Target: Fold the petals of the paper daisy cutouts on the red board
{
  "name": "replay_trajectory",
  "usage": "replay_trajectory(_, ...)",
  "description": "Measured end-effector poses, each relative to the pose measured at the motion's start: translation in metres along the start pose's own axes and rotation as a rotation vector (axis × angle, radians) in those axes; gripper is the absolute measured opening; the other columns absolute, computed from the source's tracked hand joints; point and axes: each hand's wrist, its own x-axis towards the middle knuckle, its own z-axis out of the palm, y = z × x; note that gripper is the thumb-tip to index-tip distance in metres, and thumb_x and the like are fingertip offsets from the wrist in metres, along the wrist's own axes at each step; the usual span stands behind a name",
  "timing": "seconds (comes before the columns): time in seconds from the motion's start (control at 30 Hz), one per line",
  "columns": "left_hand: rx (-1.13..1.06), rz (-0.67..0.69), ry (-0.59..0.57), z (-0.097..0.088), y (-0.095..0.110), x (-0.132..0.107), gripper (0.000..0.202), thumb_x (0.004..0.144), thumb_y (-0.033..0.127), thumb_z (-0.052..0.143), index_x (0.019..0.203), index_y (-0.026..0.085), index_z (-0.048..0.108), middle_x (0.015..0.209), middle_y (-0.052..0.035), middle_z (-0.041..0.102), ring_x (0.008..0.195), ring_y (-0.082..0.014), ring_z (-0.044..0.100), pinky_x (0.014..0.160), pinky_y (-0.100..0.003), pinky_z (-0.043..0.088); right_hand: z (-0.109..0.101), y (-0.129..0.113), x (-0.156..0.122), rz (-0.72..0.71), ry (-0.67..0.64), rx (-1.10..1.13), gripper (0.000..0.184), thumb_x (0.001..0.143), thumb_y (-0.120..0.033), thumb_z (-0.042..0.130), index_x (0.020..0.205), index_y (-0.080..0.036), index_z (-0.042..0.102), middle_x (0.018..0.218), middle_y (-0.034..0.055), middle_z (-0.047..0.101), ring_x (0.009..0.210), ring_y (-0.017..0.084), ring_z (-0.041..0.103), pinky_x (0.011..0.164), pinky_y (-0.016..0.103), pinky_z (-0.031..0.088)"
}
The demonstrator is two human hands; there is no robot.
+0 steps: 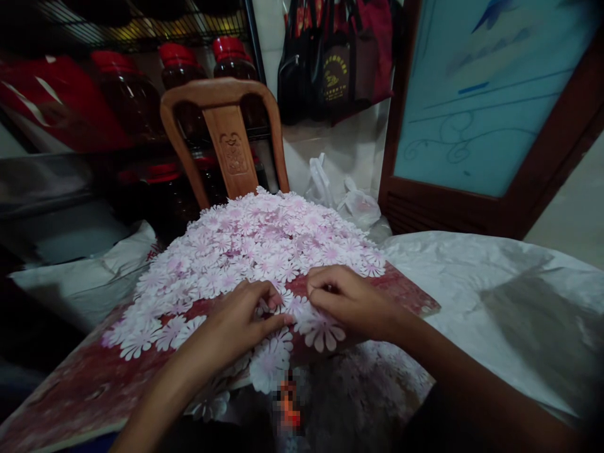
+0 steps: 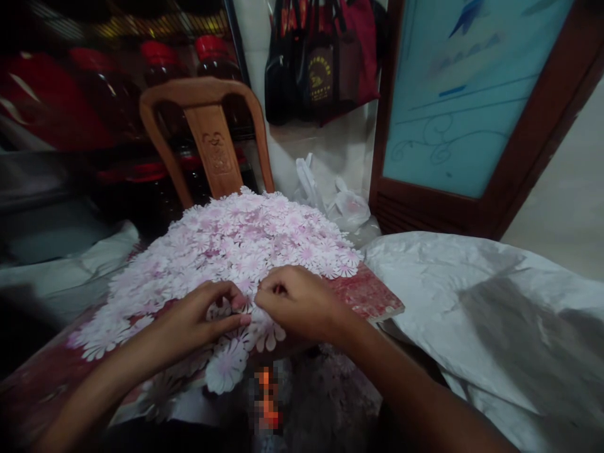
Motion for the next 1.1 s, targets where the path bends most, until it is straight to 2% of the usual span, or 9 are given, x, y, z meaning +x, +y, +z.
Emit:
replay_trajectory(0.13, 0.065, -0.095, -0.127, -0.005, -0.001, -0.008, 0.049, 0.066, 0.056, 0.077, 0.096, 0.022, 0.059, 0.100, -0.0019, 0.060, 0.099, -0.0229, 0.050, 0.084, -0.031, 0.035, 0.002, -0.002, -0.005, -0.016, -0.166, -0.047, 0.028, 0.080, -0.028, 0.048, 0.056, -0.014, 0.041, 0.064, -0.0010, 0.045, 0.063, 0.008, 0.039, 0.061, 0.026, 0.027)
replay_trajectory(0.2, 0.102, -0.094, -0.177, -0.005, -0.002, -0.011, 0.046, 0.061, 0.046, 0.083, 0.095, 0.023, 0.062, 0.099, -0.0012, 0.059, 0.100, -0.0229, 0.049, 0.084, -0.030, 0.034, 0.004, -0.004, -0.004, -0.028, -0.154, -0.088, 0.029, 0.080, -0.029, 0.049, 0.055, -0.014, 0.043, 0.065, -0.0003, 0.048, 0.065, 0.009, 0.042, 0.063, 0.026, 0.028)
replay_trajectory(0.33, 0.094, -0.091, -0.196, -0.002, -0.008, -0.012, 0.018, 0.073, 0.035, 0.072, 0.086, 0.023, 0.066, 0.091, -0.0005, 0.062, 0.092, -0.0202, 0.051, 0.085, -0.030, 0.032, 0.006, -0.007, -0.001, -0.042, -0.061, -0.156, 0.023, 0.080, -0.027, 0.049, 0.060, -0.015, 0.049, 0.072, 0.0009, 0.054, 0.070, 0.010, 0.044, 0.065, 0.027, 0.028)
replay_trajectory(0.53, 0.125, -0.139, -0.164, 0.004, -0.009, -0.012, 0.040, 0.065, 0.032, 0.078, 0.102, 0.026, 0.065, 0.099, -0.0006, 0.063, 0.100, -0.0239, 0.048, 0.089, -0.033, 0.031, 0.006, -0.006, -0.001, -0.044, -0.024, -0.215, 0.017, 0.081, -0.024, 0.048, 0.070, -0.018, 0.060, 0.079, -0.0007, 0.058, 0.074, 0.010, 0.045, 0.067, 0.027, 0.027)
replay_trajectory(0.7, 0.021, -0.031, -0.170, 0.005, -0.007, -0.009, 0.017, 0.071, 0.018, 0.058, 0.086, 0.022, 0.064, 0.089, 0.0010, 0.063, 0.087, -0.0177, 0.051, 0.076, -0.026, 0.034, 0.006, -0.005, -0.001, -0.043, -0.007, -0.225, 0.018, 0.084, -0.026, 0.049, 0.073, -0.018, 0.061, 0.080, -0.0014, 0.059, 0.075, 0.010, 0.047, 0.066, 0.026, 0.027)
replay_trajectory(0.8, -0.123, 0.019, -0.099, 0.002, -0.001, -0.001, 0.010, 0.076, 0.027, 0.058, 0.082, 0.019, 0.061, 0.083, 0.0010, 0.063, 0.082, -0.0161, 0.054, 0.076, -0.026, 0.036, 0.006, -0.004, -0.001, -0.033, 0.019, -0.242, 0.021, 0.087, -0.031, 0.051, 0.077, -0.019, 0.064, 0.081, -0.0017, 0.060, 0.075, 0.009, 0.047, 0.064, 0.026, 0.026)
replay_trajectory(0.93, -0.276, 0.039, 0.020, -0.006, 0.012, 0.004, 0.031, 0.081, 0.046, 0.057, 0.084, 0.016, 0.063, 0.082, -0.0022, 0.064, 0.083, -0.0177, 0.055, 0.077, -0.027, 0.038, 0.008, -0.002, 0.000, -0.007, -0.004, -0.152, 0.023, 0.089, -0.043, 0.055, 0.087, -0.022, 0.066, 0.081, -0.0030, 0.061, 0.073, 0.009, 0.051, 0.061, 0.024, 0.028)
replay_trajectory(1.03, -0.365, 0.052, 0.077, -0.009, 0.019, 0.003, 0.036, 0.080, 0.051, 0.057, 0.078, 0.016, 0.061, 0.076, -0.0022, 0.060, 0.079, -0.0173, 0.053, 0.075, -0.027, 0.039, 0.011, 0.001, 0.001, -0.006, 0.006, -0.036, 0.027, 0.085, -0.046, 0.065, 0.106, -0.029, 0.064, 0.085, -0.0047, 0.062, 0.073, 0.008, 0.053, 0.060, 0.021, 0.030)
replay_trajectory(1.1, -0.414, 0.039, 0.100, -0.008, 0.021, 0.003, 0.038, 0.079, 0.054, 0.058, 0.076, 0.016, 0.059, 0.074, -0.0015, 0.057, 0.078, -0.0167, 0.052, 0.075, -0.027, 0.039, 0.013, 0.004, 0.002, -0.022, 0.015, 0.000, 0.032, 0.082, -0.046, 0.069, 0.108, -0.029, 0.064, 0.086, -0.0048, 0.063, 0.071, 0.008, 0.054, 0.060, 0.020, 0.031)
